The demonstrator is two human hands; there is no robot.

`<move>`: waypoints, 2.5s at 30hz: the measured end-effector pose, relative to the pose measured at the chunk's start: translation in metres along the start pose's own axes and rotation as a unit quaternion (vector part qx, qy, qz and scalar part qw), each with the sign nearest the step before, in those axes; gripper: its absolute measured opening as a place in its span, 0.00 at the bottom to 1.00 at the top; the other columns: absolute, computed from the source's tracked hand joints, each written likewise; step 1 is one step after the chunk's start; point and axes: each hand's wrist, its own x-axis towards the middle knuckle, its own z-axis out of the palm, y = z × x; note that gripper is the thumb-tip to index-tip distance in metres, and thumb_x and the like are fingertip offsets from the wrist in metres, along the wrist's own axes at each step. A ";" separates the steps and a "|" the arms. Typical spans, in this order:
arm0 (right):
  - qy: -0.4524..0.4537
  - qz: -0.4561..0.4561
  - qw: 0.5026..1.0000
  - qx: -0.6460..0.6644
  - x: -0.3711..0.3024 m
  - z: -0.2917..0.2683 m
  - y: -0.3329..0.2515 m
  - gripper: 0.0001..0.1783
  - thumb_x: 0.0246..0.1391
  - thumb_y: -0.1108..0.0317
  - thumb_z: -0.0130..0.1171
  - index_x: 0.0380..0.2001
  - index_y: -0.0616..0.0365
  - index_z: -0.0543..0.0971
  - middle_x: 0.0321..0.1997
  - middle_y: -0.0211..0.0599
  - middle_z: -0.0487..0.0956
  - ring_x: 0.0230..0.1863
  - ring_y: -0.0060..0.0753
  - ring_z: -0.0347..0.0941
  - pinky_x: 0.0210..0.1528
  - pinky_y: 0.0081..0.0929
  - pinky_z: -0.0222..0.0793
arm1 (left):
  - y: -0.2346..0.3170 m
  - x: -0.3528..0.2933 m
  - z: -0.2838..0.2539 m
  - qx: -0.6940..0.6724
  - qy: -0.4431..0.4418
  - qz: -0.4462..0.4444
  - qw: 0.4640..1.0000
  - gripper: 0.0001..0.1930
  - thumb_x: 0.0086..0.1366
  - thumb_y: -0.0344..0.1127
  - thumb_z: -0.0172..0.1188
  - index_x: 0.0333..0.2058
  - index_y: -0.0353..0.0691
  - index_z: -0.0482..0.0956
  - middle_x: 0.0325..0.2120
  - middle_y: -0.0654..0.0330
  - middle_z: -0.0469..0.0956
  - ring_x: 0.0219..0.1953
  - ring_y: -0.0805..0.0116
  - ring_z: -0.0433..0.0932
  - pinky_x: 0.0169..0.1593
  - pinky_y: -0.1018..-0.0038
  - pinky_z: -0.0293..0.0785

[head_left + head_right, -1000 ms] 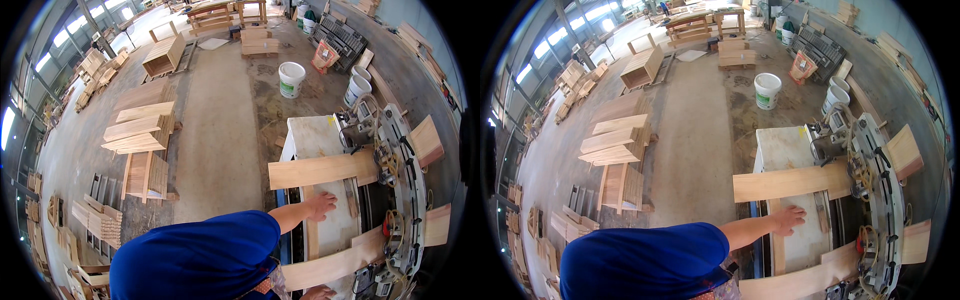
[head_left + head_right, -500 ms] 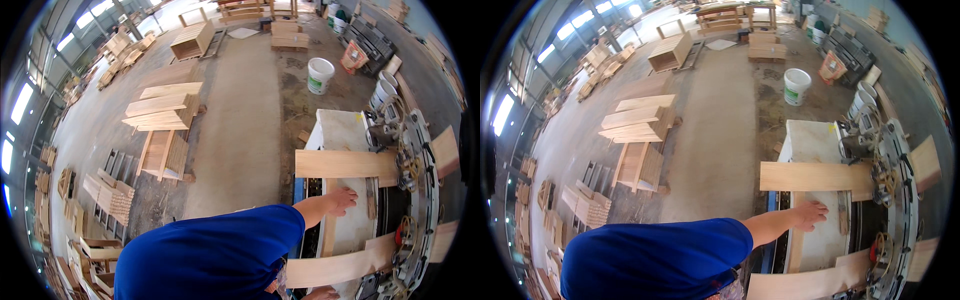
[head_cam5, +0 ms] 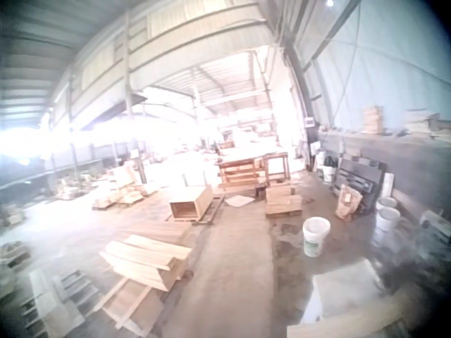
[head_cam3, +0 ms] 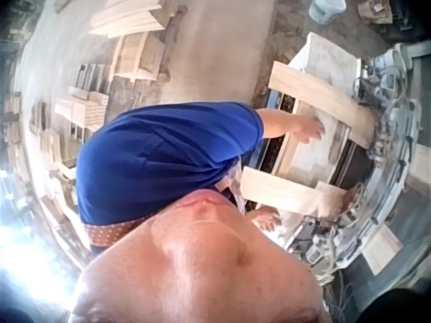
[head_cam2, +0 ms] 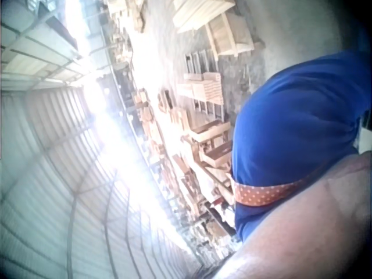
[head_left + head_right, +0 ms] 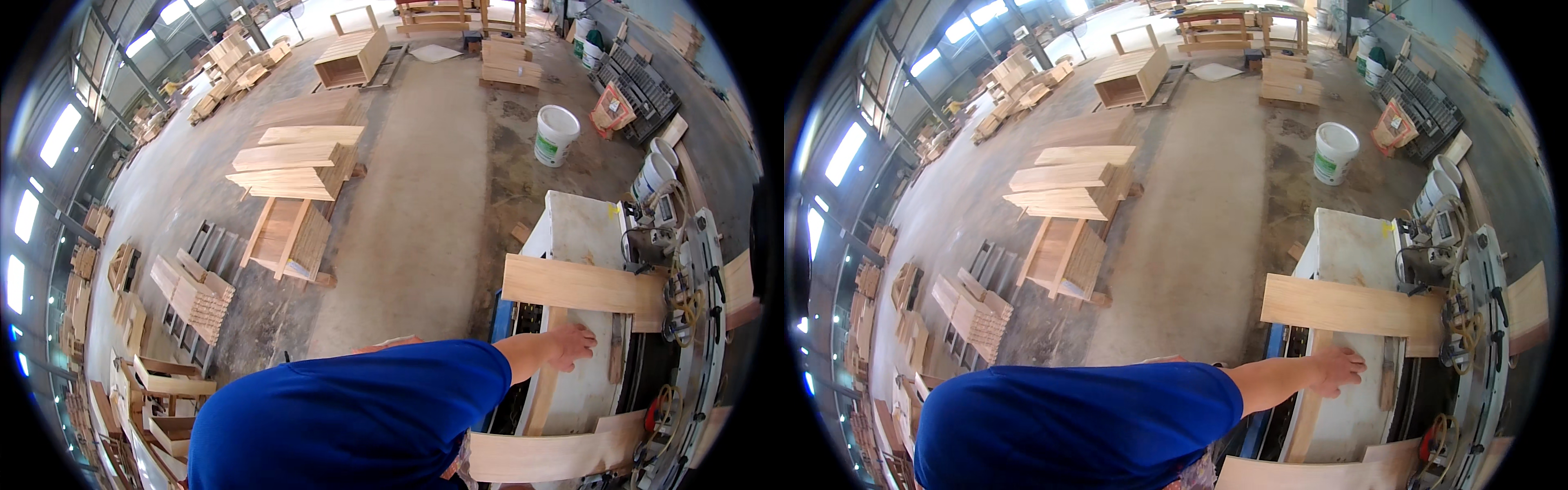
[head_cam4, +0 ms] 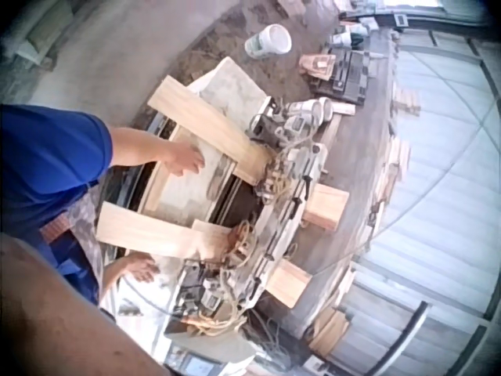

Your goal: The person places wood panels into a woodworking machine, uses a compressed air tool to clean the machine and panels, and handles several wooden boards one by one.

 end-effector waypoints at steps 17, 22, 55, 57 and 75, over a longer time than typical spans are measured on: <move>0.012 -0.060 0.998 0.029 0.020 0.015 -0.021 0.26 0.56 0.45 0.40 0.51 0.47 0.70 0.48 0.56 0.71 0.46 0.60 0.69 0.39 0.56 0.65 | 0.003 0.003 -0.001 0.005 -0.041 -0.001 0.999 0.23 0.48 0.42 0.58 0.44 0.41 0.75 0.53 0.52 0.66 0.61 0.58 0.57 0.63 0.62 0.53; 0.018 -0.047 0.999 0.013 0.017 0.016 -0.021 0.25 0.56 0.45 0.41 0.50 0.47 0.70 0.47 0.55 0.71 0.45 0.59 0.69 0.38 0.56 0.66 | 0.002 0.002 -0.002 -0.001 -0.021 0.013 1.000 0.23 0.48 0.42 0.58 0.44 0.40 0.75 0.53 0.52 0.65 0.61 0.57 0.56 0.63 0.62 0.53; 0.012 -0.066 0.998 -0.003 0.020 0.022 -0.028 0.21 0.55 0.47 0.43 0.43 0.47 0.71 0.42 0.48 0.72 0.41 0.52 0.70 0.35 0.50 0.66 | -0.003 0.000 0.008 0.032 0.020 0.009 0.999 0.21 0.47 0.44 0.59 0.42 0.42 0.76 0.49 0.57 0.68 0.60 0.61 0.59 0.61 0.64 0.56; 0.015 -0.069 0.998 -0.006 0.023 0.023 -0.027 0.21 0.55 0.47 0.43 0.43 0.47 0.71 0.41 0.48 0.72 0.40 0.52 0.70 0.34 0.49 0.66 | -0.002 0.001 0.010 0.036 0.038 0.012 0.999 0.20 0.47 0.44 0.59 0.40 0.43 0.77 0.47 0.58 0.70 0.59 0.62 0.60 0.60 0.65 0.57; 0.009 -0.083 0.996 -0.019 0.024 0.025 -0.028 0.19 0.54 0.47 0.44 0.40 0.46 0.72 0.38 0.44 0.73 0.38 0.48 0.71 0.32 0.46 0.67 | 0.001 -0.001 -0.003 -0.002 -0.001 0.021 1.000 0.22 0.47 0.42 0.59 0.41 0.40 0.76 0.51 0.52 0.67 0.60 0.57 0.58 0.61 0.62 0.55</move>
